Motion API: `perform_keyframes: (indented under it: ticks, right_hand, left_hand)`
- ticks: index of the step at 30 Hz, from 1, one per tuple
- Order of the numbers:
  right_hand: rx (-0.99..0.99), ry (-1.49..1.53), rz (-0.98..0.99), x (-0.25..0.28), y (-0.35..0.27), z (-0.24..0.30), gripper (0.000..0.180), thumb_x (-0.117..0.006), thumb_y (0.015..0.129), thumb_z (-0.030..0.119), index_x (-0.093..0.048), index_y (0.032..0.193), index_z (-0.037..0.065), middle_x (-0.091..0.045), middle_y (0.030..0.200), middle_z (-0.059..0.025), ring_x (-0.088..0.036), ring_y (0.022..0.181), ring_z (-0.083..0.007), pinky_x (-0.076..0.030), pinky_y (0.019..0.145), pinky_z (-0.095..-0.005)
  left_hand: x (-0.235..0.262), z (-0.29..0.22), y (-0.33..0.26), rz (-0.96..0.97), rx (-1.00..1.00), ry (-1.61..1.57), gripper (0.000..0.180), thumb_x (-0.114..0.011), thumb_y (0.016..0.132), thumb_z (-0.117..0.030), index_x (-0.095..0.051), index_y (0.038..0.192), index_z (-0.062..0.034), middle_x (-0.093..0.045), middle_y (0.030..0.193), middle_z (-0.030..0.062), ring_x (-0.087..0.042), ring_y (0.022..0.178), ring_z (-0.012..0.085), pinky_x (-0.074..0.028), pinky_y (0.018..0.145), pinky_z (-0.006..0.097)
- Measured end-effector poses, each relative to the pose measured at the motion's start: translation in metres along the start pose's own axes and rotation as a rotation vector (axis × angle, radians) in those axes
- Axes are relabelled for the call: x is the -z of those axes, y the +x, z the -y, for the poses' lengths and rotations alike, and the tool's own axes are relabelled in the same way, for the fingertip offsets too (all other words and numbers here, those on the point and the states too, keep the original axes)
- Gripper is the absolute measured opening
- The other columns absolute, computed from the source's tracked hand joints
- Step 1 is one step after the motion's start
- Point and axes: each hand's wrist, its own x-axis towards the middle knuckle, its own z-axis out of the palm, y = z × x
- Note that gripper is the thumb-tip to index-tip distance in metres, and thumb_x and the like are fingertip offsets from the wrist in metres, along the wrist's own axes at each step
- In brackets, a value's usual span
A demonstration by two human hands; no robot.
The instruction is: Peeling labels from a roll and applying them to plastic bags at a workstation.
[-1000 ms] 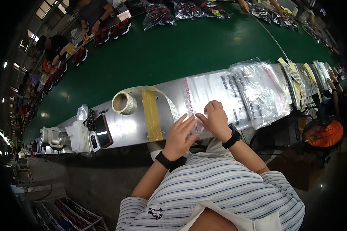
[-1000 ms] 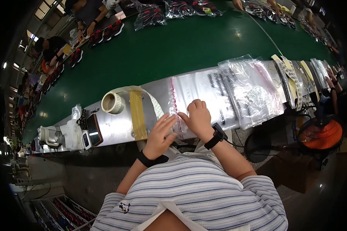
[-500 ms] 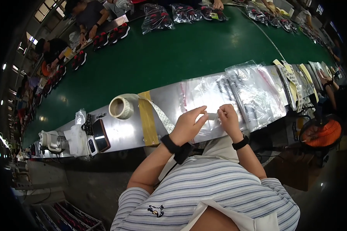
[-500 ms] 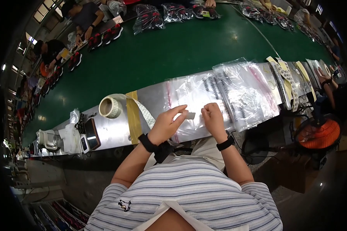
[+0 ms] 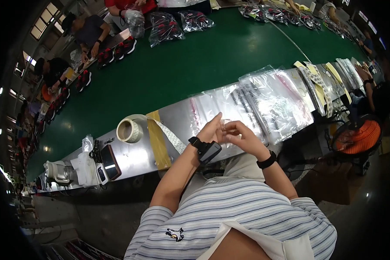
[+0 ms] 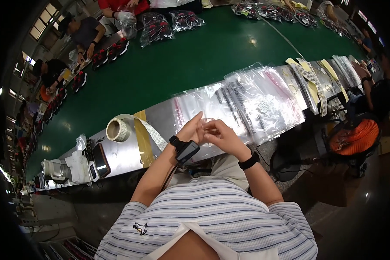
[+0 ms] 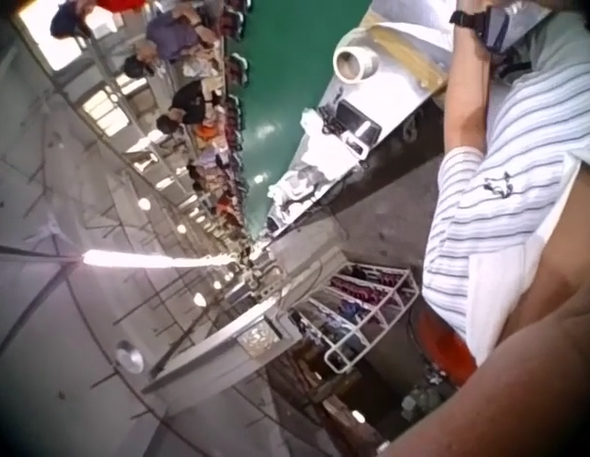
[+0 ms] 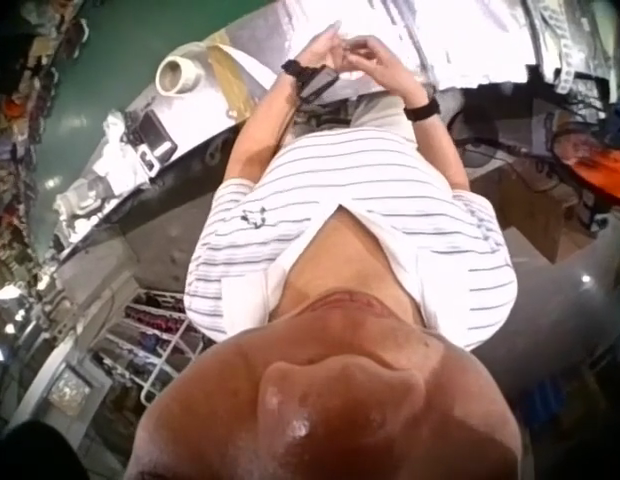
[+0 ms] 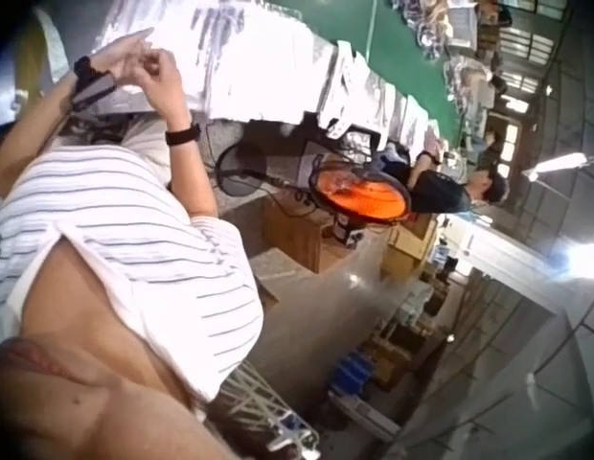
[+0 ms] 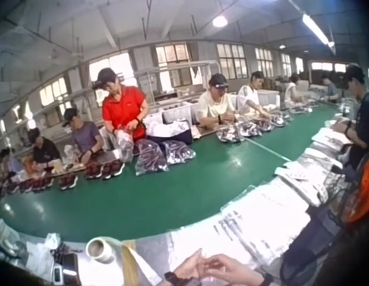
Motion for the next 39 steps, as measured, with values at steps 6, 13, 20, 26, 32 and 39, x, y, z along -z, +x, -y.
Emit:
perform_keyframes:
  ticks: [6, 13, 20, 26, 32, 39]
  right_hand:
    - [0.396, -0.848, -0.148, -0.006, -0.010, 0.004, 0.026, -0.062, 0.081, 0.009, -0.057, 0.106, 0.003, -0.059, 0.101, -0.0112, -0.062, 0.089, -0.0243, -0.049, 0.076, -0.0342]
    - [-0.158, 0.175, -0.860, 0.100, -0.014, 0.004, 0.029, -0.052, 0.093, 0.024, -0.063, 0.077, 0.003, -0.063, 0.074, -0.0015, -0.057, 0.066, -0.0086, -0.040, 0.059, -0.0216]
    - [-0.489, -0.743, -1.214, 0.198, -0.116, -0.061, 0.025, -0.055, 0.082, 0.021, -0.060, 0.075, -0.002, -0.061, 0.071, -0.0127, -0.059, 0.070, -0.0298, -0.046, 0.067, -0.0384]
    - [-0.036, -0.850, -1.122, 0.123, -0.081, 0.001, 0.015, -0.054, 0.089, 0.012, -0.057, 0.081, -0.001, -0.054, 0.080, -0.0097, -0.054, 0.070, -0.0214, -0.044, 0.063, -0.0308]
    - [0.048, -0.415, -0.213, -0.011, -0.003, 0.020, 0.006, -0.058, 0.087, 0.007, -0.060, 0.088, 0.001, -0.059, 0.086, -0.0080, -0.058, 0.071, -0.0153, -0.045, 0.055, -0.0253]
    - [-0.400, 0.121, 0.351, -0.095, 0.014, 0.019, 0.018, -0.056, 0.092, 0.016, -0.061, 0.097, -0.001, -0.058, 0.079, 0.0004, -0.049, 0.070, -0.0053, -0.042, 0.062, -0.0206]
  left_hand:
    - [-0.006, -0.007, -0.061, -0.096, -0.162, 0.151, 0.073, -0.027, 0.096, -0.055, -0.021, 0.135, 0.0064, -0.050, 0.123, 0.0254, -0.058, 0.107, 0.0341, -0.050, 0.088, 0.037]
    - [0.029, 0.021, -0.072, -0.320, -0.321, 0.169, 0.051, -0.035, 0.099, -0.033, -0.022, 0.140, -0.0047, -0.054, 0.119, 0.0258, -0.060, 0.104, 0.0321, -0.052, 0.084, 0.035]
    - [0.030, 0.066, -0.154, -0.692, -0.404, 0.617, 0.032, -0.041, 0.098, -0.025, -0.056, 0.104, 0.0025, -0.067, 0.084, 0.0125, -0.065, 0.076, 0.0164, -0.049, 0.069, 0.024]
    - [0.078, 0.105, -0.177, -0.746, -0.159, 0.806, 0.028, -0.052, 0.094, -0.033, -0.061, 0.099, -0.0069, -0.057, 0.080, -0.0035, -0.050, 0.072, 0.0051, -0.040, 0.063, 0.021]
    - [0.058, 0.111, -0.129, -0.587, -0.424, 0.456, 0.027, -0.057, 0.092, -0.018, -0.062, 0.108, 0.0026, -0.065, 0.096, 0.0030, -0.058, 0.085, 0.0082, -0.046, 0.077, 0.023]
    - [0.014, 0.085, -0.164, -0.502, -0.379, 0.465, 0.024, -0.059, 0.090, -0.019, -0.064, 0.100, 0.0022, -0.065, 0.086, 0.0029, -0.059, 0.072, 0.0083, -0.048, 0.063, 0.023]
